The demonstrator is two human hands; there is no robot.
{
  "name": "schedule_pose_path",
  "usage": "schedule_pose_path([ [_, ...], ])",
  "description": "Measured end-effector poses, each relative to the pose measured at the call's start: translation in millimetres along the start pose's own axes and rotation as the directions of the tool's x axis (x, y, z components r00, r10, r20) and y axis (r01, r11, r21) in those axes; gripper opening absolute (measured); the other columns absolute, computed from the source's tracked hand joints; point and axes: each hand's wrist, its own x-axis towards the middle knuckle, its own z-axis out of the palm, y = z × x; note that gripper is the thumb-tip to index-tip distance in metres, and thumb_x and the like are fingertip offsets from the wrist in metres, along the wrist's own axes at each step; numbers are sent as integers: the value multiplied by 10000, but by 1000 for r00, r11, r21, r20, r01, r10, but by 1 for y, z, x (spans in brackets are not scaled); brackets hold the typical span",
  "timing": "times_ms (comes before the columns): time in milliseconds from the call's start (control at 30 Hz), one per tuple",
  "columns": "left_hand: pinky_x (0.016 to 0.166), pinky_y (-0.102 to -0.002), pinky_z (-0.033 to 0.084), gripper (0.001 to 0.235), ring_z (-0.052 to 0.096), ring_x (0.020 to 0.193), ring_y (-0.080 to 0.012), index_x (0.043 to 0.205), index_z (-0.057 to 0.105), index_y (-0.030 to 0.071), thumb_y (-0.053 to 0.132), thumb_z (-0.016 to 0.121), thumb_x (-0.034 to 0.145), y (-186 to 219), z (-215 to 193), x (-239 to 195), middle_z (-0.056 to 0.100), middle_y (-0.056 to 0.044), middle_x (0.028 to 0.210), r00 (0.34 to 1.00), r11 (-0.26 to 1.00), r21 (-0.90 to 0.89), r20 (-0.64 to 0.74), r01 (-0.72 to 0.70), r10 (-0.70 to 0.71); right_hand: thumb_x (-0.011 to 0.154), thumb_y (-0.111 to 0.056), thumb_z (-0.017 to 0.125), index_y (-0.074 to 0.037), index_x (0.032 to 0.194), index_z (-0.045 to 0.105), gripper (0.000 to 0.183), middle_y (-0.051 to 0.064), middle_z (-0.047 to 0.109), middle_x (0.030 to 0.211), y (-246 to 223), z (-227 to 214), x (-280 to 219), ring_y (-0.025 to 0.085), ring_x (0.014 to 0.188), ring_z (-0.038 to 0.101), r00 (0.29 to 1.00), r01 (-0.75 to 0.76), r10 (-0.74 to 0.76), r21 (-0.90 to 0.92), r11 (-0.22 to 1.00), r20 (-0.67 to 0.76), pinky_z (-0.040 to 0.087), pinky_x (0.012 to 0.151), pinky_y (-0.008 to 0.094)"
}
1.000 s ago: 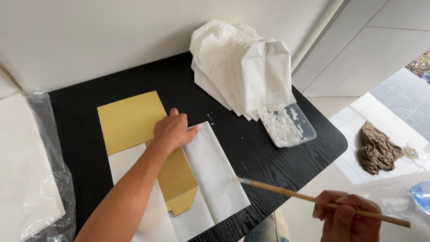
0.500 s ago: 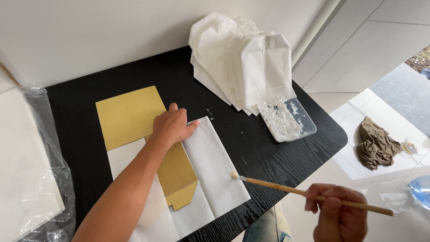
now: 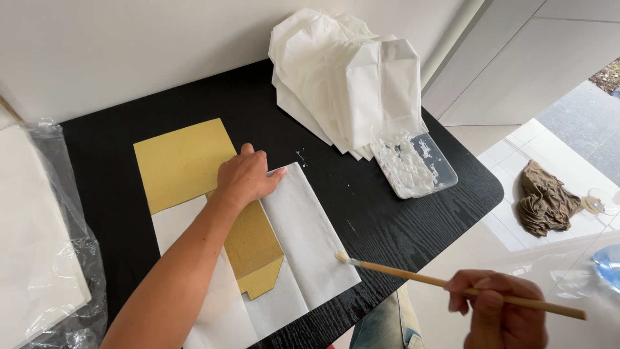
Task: The person folds a white sheet of paper over a yellow cardboard template on a black table. They smooth the paper with their hands, then use a brush to apply a white substance along the folded edge. Finally, they fold the paper again to complete the shape.
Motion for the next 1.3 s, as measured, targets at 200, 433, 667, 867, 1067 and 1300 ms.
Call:
schedule_pose_path([
  [200, 635, -467, 499, 556, 667, 774, -327, 944, 613, 115, 661, 518, 994, -2, 4, 1, 532, -58, 1152, 1000, 1000, 4, -21, -11, 11, 1053, -392, 558, -117, 1026, 493, 284, 215, 651, 801, 2, -27, 0, 193, 464, 551, 996, -88, 87, 42, 995, 14, 416, 468, 251],
  [433, 615, -442, 498, 548, 664, 760, -302, 945, 624, 121, 657, 521, 999, 1, -3, -2, 538, -53, 1162, 1000, 1000, 1, -5, -3, 3, 1081, -276, 494, -55, 1054, 466, 224, 223, 667, 845, 0, -2, -3, 205, 536, 605, 1000, 5, -5, 13, 1000, 22, 470, 531, 247],
  [667, 671, -473, 513, 558, 677, 821, -327, 984, 628, 116, 660, 504, 1001, 1, -2, -2, 528, -64, 1184, 1000, 1000, 9, 11, 0, 0, 1076, -354, 516, -128, 1037, 485, 231, 207, 640, 761, -3, -35, -1, 181, 463, 564, 994, -78, 78, 0, 997, 78, 433, 471, 235],
  [867, 675, -464, 510, 535, 675, 786, -314, 957, 633, 137, 657, 516, 1000, 0, -1, -4, 528, -45, 1171, 1000, 1000, 5, 2, 4, -4, 1095, -326, 517, -111, 1066, 510, 217, 179, 656, 801, 3, -22, -3, 181, 509, 606, 999, -3, 1, 37, 999, 36, 500, 501, 239],
  [1067, 644, -467, 503, 543, 668, 762, -322, 959, 630, 130, 658, 513, 1003, 1, -3, -3, 525, -56, 1187, 1000, 1000, 7, 11, 5, -5, 1094, -336, 488, -88, 1052, 442, 256, 200, 637, 803, -11, -32, -6, 187, 494, 530, 997, -67, 70, -91, 994, 30, 419, 525, 247],
  [1300, 671, -471, 507, 532, 668, 775, -327, 960, 634, 134, 652, 519, 1002, 1, -1, -3, 526, -54, 1183, 1000, 1000, -3, 3, 5, -5, 1086, -395, 545, -92, 1035, 503, 310, 222, 625, 789, 14, -42, -4, 198, 477, 578, 1000, -1, -1, 113, 994, 17, 490, 468, 268],
])
